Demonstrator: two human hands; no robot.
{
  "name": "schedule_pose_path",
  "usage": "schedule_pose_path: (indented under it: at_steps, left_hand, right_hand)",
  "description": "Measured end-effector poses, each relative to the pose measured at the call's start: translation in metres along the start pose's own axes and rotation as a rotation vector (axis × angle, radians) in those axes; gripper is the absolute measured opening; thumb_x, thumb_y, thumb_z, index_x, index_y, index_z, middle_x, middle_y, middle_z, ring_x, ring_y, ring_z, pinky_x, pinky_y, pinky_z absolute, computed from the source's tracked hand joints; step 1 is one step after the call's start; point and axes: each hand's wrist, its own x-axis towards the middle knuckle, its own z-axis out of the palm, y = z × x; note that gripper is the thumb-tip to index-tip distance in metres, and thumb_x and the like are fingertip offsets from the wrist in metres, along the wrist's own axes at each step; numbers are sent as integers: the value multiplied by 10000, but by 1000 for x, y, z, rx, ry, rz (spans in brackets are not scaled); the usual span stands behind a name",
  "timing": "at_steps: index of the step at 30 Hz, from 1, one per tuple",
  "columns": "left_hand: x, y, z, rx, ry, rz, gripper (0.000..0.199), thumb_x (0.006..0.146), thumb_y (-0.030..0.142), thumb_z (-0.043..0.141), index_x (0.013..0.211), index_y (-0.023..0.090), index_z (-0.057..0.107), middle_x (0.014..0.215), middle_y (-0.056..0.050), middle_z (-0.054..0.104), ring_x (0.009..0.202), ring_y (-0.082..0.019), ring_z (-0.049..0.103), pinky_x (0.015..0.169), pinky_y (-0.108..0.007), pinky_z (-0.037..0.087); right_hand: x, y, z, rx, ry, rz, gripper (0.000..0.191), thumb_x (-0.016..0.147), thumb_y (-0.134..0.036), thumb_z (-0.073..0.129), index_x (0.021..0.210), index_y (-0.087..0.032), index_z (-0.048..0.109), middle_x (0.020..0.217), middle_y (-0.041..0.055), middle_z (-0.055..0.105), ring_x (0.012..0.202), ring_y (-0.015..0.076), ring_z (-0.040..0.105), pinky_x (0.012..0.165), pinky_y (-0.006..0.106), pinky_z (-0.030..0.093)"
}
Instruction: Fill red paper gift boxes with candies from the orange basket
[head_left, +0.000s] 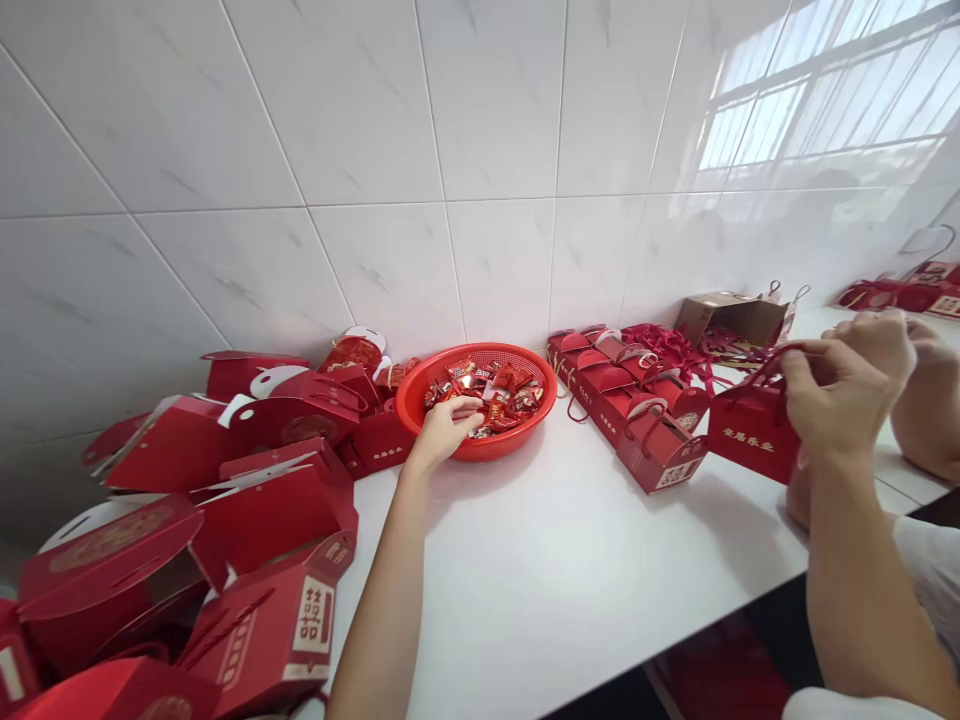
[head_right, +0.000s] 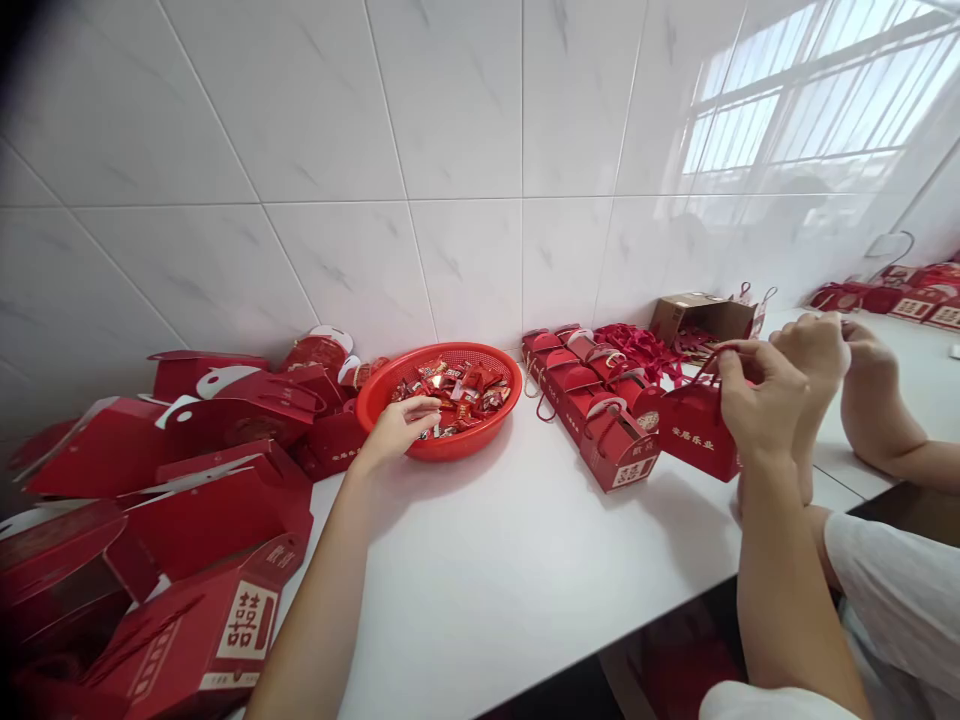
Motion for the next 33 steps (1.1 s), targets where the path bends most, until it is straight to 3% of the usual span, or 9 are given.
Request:
schedule_pose_path:
  at_steps: [6, 13, 20, 25, 33]
  left_hand:
    - [-1, 0, -1, 11, 6, 9, 216, 697, 248, 701, 895, 170, 737, 990, -78, 786, 991, -255, 727, 993, -435, 549]
    - [0, -4, 1, 3, 16, 10, 250, 668, 289, 737, 889, 171, 738, 1011, -89, 786, 982, -265, 732, 968, -430, 563]
    - [0, -6, 2, 21, 7, 48, 241, 668, 307, 736, 877, 187, 747, 962, -77, 795, 924, -259, 746, 925, -419, 588]
    - [-2, -4, 3, 50, 0, 34, 220, 698, 260, 706, 898, 176, 742, 971, -84, 791, 937, -254, 745, 937, -419, 584]
    - [-6, -1, 6, 74, 31, 31, 177, 719, 143, 705, 888, 172, 750, 944, -76, 793, 901, -227, 750, 927, -405, 591]
  right_hand:
    - [-8, 10, 6, 40, -38, 229, 195, 653, -310, 550, 712, -167, 668, 643, 60, 647, 619, 202, 609, 669, 344, 506]
    - [1, 20, 3, 33, -12, 208, 157, 655, -310, 572, 709, -191, 660, 656, 51, 661, 633, 214, 611, 651, 339, 491]
    - [4, 26, 19, 182, -49, 312, 34, 657, -243, 644, 656, -212, 630, 577, 32, 632, 582, 210, 592, 629, 338, 480]
    - [-21, 45, 40, 278, -117, 397, 71, 660, -252, 651, 699, -195, 633, 594, 35, 621, 568, 210, 579, 632, 361, 476]
    - [-61, 56, 68, 216, 37, 425, 202, 518, -417, 615, 605, -254, 534, 577, 33, 563, 546, 242, 539, 633, 452, 473]
